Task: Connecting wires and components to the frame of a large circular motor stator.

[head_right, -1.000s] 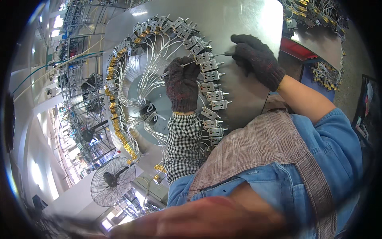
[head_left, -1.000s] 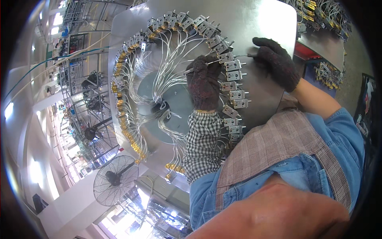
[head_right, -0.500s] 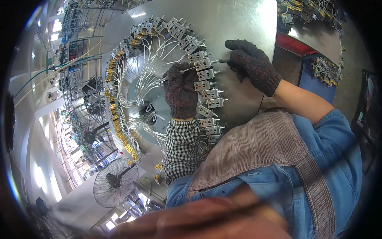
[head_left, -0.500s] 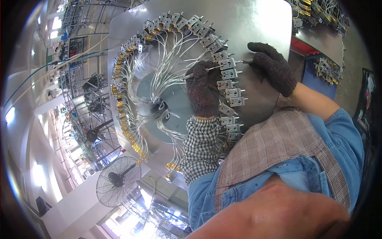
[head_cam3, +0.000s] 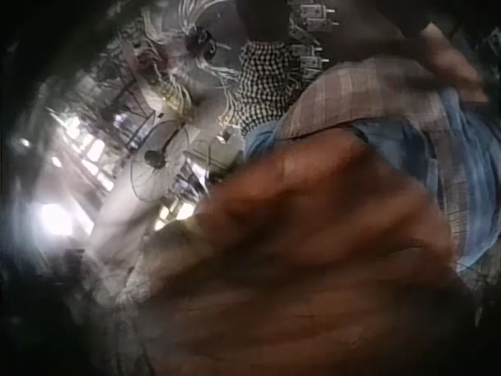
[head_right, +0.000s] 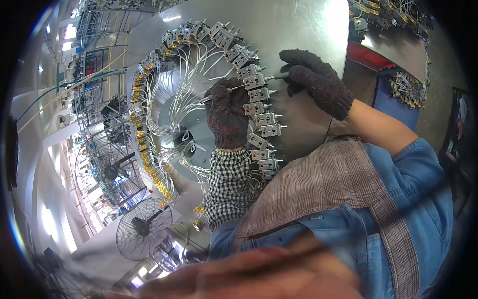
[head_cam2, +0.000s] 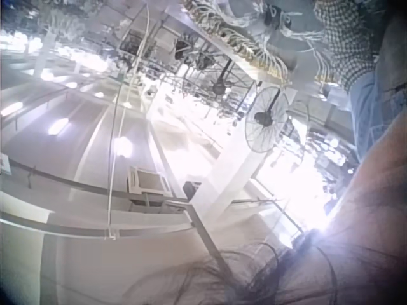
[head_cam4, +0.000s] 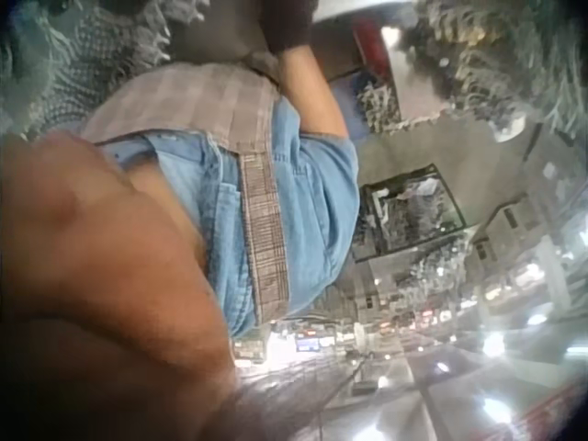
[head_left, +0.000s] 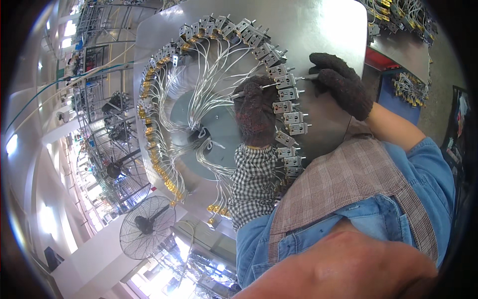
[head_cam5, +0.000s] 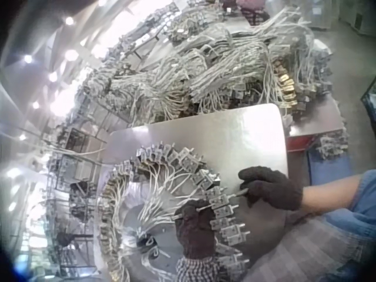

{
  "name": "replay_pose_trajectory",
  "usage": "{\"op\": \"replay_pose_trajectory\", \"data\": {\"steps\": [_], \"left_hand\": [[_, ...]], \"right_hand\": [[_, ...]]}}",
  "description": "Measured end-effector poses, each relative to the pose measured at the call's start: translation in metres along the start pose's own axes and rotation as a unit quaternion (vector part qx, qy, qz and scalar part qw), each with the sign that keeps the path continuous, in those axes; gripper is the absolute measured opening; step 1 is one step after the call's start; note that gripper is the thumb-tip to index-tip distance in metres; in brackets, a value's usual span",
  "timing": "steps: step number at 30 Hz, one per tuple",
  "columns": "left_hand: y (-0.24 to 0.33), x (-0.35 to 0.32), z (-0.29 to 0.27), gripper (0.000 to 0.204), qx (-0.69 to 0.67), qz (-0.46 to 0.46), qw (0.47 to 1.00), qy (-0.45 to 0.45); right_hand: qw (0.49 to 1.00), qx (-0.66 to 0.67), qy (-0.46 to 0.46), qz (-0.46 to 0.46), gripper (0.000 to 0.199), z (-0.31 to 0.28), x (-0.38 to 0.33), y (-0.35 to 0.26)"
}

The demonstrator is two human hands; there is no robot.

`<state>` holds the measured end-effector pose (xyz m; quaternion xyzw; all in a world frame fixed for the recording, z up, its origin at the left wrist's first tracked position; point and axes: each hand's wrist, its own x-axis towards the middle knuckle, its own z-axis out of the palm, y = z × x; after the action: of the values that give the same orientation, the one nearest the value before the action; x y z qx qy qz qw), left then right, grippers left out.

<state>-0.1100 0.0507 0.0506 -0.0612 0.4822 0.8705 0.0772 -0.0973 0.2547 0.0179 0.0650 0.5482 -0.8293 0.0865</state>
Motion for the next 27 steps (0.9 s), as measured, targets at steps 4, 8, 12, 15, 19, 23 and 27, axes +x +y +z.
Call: {"op": "replay_pose_trajectory", "data": {"steps": [4,8,12,15,19,23,27], "left_hand": [[0.003,-0.001,0.002,0.023,-0.027,-0.006,0.999,0.026],[-0.001,0.001,-0.003,0.023,-0.013,-0.001,1.0,0.026],[-0.001,0.001,0.0,0.021,-0.004,0.002,0.999,0.046],[0.002,-0.001,0.004,0.019,-0.012,-0.019,1.0,0.02],[-0.005,0.001,-0.004,0.025,-0.018,-0.001,0.999,0.034],[-0.003,0.002,-0.005,0.024,-0.038,-0.021,0.999,0.013],[-0.006,0.0,-0.005,0.025,-0.018,-0.013,0.998,0.053]], "right_hand": [[0.99,-0.014,-0.02,0.14,0.036,0.001,-0.003,-0.021],[0.987,-0.026,-0.018,0.157,0.037,-0.001,-0.003,-0.017],[0.995,0.017,0.002,0.099,0.039,-0.004,-0.004,-0.009],[0.994,0.022,0.006,0.104,0.04,-0.003,-0.006,-0.011],[0.993,0.027,0.006,0.111,0.041,-0.005,-0.006,-0.011],[0.991,0.026,-0.005,0.132,0.041,-0.009,-0.008,-0.011],[0.989,0.076,0.02,0.128,0.042,-0.009,-0.008,-0.008]]}}
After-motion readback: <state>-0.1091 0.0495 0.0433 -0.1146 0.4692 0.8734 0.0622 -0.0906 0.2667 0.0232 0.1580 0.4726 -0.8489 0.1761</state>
